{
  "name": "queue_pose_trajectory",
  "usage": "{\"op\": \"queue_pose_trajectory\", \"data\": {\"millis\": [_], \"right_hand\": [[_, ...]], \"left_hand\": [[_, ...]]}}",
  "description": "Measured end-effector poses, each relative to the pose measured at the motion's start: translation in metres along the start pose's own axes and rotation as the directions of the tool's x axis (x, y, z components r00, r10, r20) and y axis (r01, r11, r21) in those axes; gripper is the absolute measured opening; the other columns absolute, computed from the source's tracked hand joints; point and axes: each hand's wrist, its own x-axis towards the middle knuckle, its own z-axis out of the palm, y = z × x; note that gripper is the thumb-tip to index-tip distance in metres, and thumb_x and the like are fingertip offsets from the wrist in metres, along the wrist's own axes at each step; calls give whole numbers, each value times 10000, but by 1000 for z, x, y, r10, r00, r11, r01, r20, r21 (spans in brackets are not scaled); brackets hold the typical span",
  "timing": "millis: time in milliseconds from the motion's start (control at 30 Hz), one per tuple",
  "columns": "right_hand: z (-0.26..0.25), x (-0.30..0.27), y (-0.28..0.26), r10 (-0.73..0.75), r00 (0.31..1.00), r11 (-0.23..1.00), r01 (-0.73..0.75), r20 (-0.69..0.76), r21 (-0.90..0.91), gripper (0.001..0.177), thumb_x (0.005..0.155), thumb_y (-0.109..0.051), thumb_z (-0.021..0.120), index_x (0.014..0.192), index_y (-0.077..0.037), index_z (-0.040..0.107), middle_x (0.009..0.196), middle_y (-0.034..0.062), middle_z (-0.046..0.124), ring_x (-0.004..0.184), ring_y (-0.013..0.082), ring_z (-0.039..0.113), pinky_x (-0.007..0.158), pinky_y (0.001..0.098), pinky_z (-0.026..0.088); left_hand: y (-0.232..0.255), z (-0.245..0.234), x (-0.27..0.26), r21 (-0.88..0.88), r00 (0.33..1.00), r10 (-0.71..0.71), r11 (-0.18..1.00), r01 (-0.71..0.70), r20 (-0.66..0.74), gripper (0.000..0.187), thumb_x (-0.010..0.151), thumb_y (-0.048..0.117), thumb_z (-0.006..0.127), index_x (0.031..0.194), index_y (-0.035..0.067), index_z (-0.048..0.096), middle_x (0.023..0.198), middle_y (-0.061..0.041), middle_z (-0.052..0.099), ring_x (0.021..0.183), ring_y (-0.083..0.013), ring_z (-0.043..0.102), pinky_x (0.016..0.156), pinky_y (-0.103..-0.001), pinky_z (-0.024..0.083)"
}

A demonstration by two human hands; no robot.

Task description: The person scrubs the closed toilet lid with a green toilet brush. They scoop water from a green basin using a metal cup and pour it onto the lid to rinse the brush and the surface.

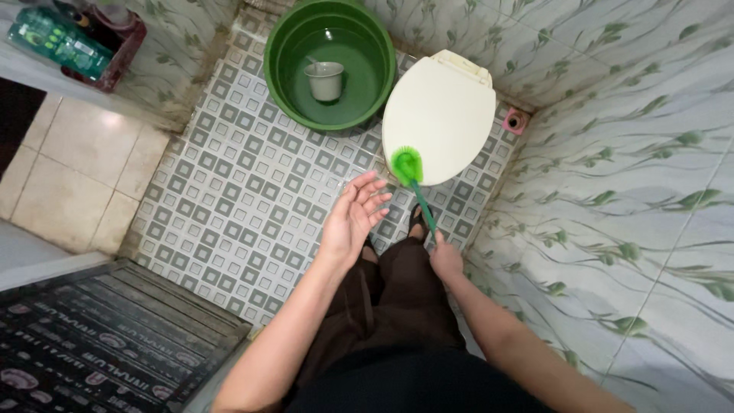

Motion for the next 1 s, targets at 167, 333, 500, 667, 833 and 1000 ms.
{"op": "queue_pose_trajectory", "data": {"millis": [167,333,500,667,833,1000], "right_hand": [[-1,69,-59,-169,977,982,177,-130,60,644,813,-170,582,1438,-93,451,936,265,703,892,485,679,771,578,535],[-26,124,-105,-162,961,979,186,-223,90,373,974,-80,502,1339,-108,577,1032,262,715,1015,467,679,879,571,532],[-15,55,-45,-50,999,993,51,-19,110,500,902,-127,593,1398,-127,530,1022,244,703,982,460,671,823,583,530],[-10,-40,29,-38,999,999,38,-15,34,609,882,-186,585,1479,-219,469,1008,243,706,939,455,686,818,583,538],[-6,16,-5,-72,993,997,75,-89,34,558,961,-193,499,1514,-192,429,1006,247,703,954,461,678,817,580,534],[-19,110,-71,-101,972,981,133,-212,143,399,968,-123,450,1356,-126,542,1041,273,705,979,490,663,832,603,515]], "left_hand": [[0,-3,-9,-12,1000,-26,1000,26,4,449,1091,331,385,1428,55,494,1342,-98,614,1170,-226,616,994,-375,496],[3,-6,-15,-10,1000,-21,1000,21,8,459,1100,336,385,1444,51,489,1349,-97,610,1175,-215,609,1005,-377,489],[4,-10,-15,-6,1000,-27,1000,27,5,454,1097,332,385,1443,55,485,1355,-96,602,1174,-220,603,1006,-383,491],[4,-14,-11,-3,999,-36,999,36,-1,445,1093,328,387,1433,59,488,1354,-99,601,1179,-225,599,1005,-387,492],[0,-14,-6,-10,999,-39,999,39,22,450,1093,339,389,1435,62,484,1365,-96,595,1187,-226,598,1010,-385,488],[-6,-6,-4,-17,998,-42,999,43,50,453,1093,334,398,1440,55,483,1366,-107,598,1191,-229,598,1015,-384,486]]}}
